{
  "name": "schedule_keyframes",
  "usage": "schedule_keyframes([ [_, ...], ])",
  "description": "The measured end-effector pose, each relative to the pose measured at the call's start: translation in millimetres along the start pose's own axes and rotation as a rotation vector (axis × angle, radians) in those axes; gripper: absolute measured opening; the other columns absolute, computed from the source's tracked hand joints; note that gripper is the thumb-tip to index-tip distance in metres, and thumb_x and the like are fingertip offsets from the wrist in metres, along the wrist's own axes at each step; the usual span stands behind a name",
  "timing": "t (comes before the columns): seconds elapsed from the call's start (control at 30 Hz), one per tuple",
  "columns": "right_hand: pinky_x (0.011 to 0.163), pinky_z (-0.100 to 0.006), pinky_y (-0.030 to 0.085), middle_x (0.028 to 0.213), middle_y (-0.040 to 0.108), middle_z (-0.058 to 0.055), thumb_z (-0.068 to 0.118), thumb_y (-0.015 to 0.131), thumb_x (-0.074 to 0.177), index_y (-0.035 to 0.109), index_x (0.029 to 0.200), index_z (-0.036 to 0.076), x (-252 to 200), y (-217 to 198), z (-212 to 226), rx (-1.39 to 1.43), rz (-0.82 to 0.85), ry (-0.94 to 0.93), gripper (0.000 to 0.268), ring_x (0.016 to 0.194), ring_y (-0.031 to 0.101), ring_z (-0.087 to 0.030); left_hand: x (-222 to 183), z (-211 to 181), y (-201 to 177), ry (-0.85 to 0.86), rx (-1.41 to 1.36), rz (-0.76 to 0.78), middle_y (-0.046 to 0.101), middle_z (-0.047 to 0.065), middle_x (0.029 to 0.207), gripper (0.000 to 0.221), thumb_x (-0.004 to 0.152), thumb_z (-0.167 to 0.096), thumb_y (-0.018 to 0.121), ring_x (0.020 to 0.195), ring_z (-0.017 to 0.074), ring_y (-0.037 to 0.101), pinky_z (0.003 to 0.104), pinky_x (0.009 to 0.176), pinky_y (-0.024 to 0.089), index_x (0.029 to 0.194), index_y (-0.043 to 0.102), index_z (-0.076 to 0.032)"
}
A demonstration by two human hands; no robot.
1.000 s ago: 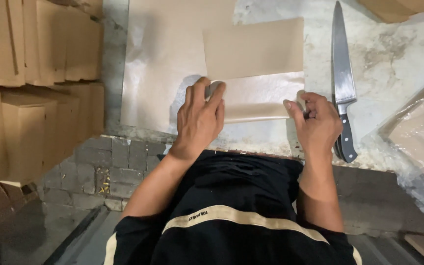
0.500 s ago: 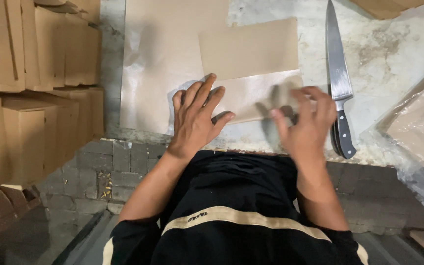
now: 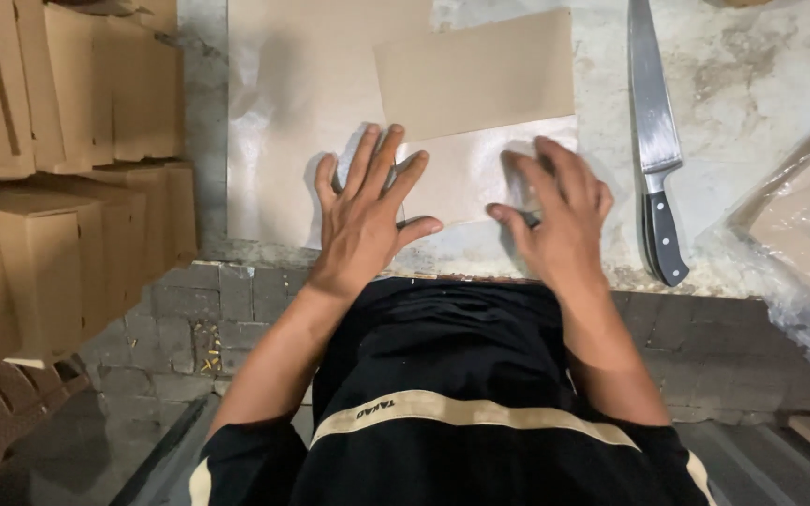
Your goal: Cutting paper liners to size and inserting them into cardboard packaging boxes.
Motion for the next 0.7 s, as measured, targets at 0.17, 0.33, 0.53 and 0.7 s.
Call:
schedule_keyframes([
  [0.17, 0.096, -0.049, 0.027, 0.148, 0.044, -0.017, 0.051, 0.068, 0.093, 0.058, 0.141, 0.016, -12.6, -22.3, -27.2, -0.149, -0.094, 0.022, 0.060, 0.135, 0.038, -0.039, -4.1, 6.8, 2.3, -0.040, -0.020, 0.130, 0.028, 0.016, 0.160, 0.074, 0.085, -0.063, 0.065, 0.151, 0.0335, 0.013, 0.070, 0.105, 0.003, 0.145, 0.052, -0.021],
  [0.33, 0.098, -0.068, 0.035, 0.152, 0.028, -0.026, 0.015, 0.078, 0.097, 0.051, 0.149, 0.011, -21.1, -53.3, -53.4, -0.222, -0.066, 0.167, 0.058, 0.129, 0.034, -0.051, -6.1, 10.7, 7.1, -0.024, 0.116, 0.167, 0.018, 0.013, 0.163, 0.083, 0.084, -0.064, 0.075, 0.151, 0.0332, 0.008, 0.077, 0.109, 0.009, 0.153, 0.040, -0.033],
  [0.53, 0.097, -0.051, 0.041, 0.133, 0.051, -0.026, 0.000, 0.071, 0.087, 0.059, 0.135, -0.003, -29.3, -68.0, -23.4, -0.179, -0.288, -0.122, 0.050, 0.117, 0.056, -0.044, 4.6, -8.7, -7.6, -0.042, -0.076, 0.185, 0.016, 0.020, 0.163, 0.077, 0.078, -0.040, 0.082, 0.151, 0.0379, 0.006, 0.076, 0.105, -0.009, 0.146, 0.052, -0.019],
  [0.7, 0.113, -0.053, 0.020, 0.145, 0.053, -0.014, 0.033, 0.064, 0.093, 0.053, 0.141, 0.009, -46.3, 6.8, 17.0, -0.176, 0.021, -0.200, 0.055, 0.136, 0.047, -0.028, 5.8, -48.0, 16.4, 0.201, -0.128, 0.414, 0.032, 0.005, 0.159, 0.051, 0.092, -0.021, 0.065, 0.151, 0.0245, 0.016, 0.069, 0.115, -0.005, 0.140, 0.054, -0.031],
])
Point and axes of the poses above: each hand's wrist, its own x-axis towards the middle knuckle, its own y-axis out of the palm, z = x × y, the point moved 8 cm from there along x, towards the middle knuckle
